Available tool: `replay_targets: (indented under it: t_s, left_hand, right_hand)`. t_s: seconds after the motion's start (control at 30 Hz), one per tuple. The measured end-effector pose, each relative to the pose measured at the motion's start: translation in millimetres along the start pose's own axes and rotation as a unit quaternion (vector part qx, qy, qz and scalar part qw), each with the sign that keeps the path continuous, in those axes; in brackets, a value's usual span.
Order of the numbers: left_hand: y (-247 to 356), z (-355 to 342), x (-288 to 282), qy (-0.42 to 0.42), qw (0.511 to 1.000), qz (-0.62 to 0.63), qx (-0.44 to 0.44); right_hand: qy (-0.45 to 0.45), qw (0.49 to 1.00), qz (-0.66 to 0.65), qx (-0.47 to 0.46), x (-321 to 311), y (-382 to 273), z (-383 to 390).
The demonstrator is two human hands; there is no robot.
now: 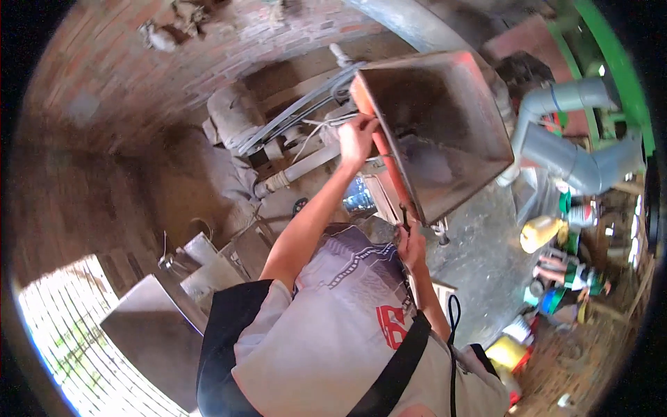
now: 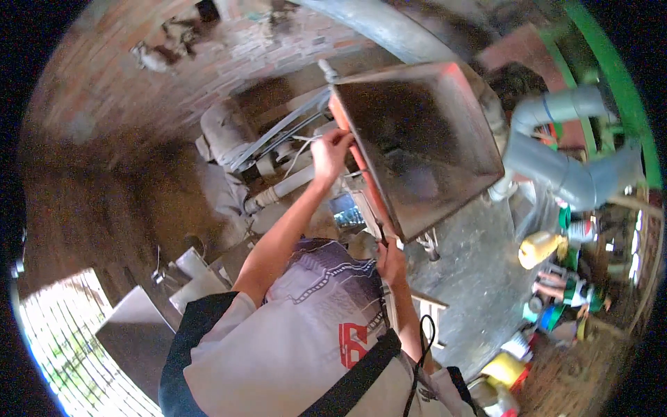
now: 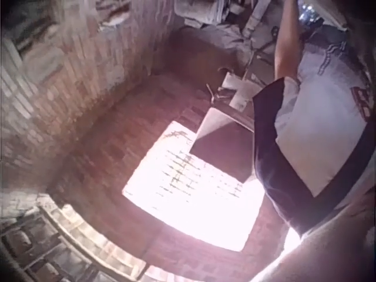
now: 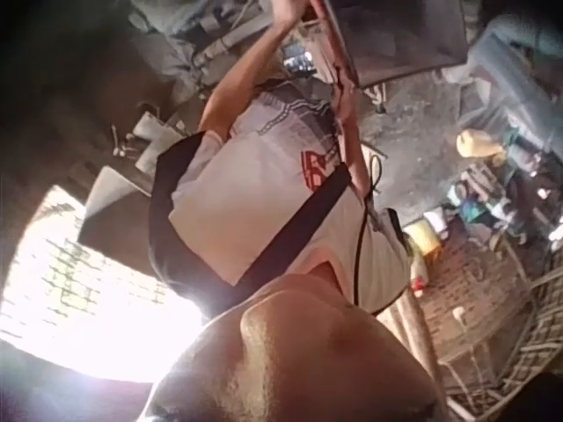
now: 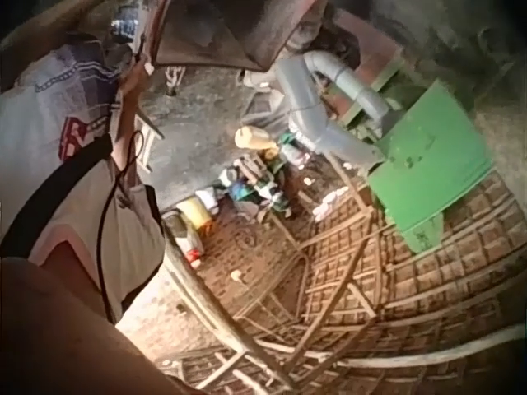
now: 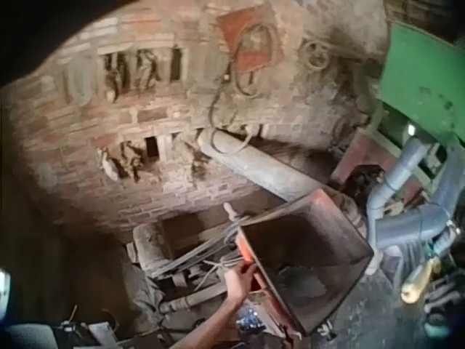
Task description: Repairing and adjusting a rice milling machine using a wrench.
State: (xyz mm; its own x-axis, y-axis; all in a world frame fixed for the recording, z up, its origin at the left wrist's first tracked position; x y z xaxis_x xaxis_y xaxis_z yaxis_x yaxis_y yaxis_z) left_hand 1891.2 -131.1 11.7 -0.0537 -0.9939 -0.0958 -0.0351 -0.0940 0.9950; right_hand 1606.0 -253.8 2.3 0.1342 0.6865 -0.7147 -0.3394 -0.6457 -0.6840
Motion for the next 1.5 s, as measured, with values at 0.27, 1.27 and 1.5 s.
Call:
replay_targets:
  t_s: [0.27,1.27,1.5]
  left_hand:
    - [-3,-29,9,-0.050,0.996,-0.066,0.025]
    - [42,42,43,-0.176,0.980,0.073,-0.053]
    - [35,39,49,-0.158,0.978,0.093,-0.097]
  right_hand:
    - [-0.031,0.997,0.017,0.067,21,57,18]
    - [0.237,0.971,-0.004,-0.039,-122,-11,44]
    - [0.150,0.977,-0.073,-0.136,-166,-6,-7]
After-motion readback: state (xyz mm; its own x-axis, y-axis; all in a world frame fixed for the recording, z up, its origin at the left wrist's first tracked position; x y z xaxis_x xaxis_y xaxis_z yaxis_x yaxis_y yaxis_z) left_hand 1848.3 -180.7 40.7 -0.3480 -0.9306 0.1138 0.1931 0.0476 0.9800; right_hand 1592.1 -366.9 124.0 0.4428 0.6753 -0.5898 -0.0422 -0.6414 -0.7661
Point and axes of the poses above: each hand's wrist, its own z-axis away from the middle knuckle, its own x-axis out of the palm, y = z × x, the point moved 4 cm from there along -z, towards the middle knuckle, and after that the axes turned 2 degrees about -y, right-handed, at the moved point
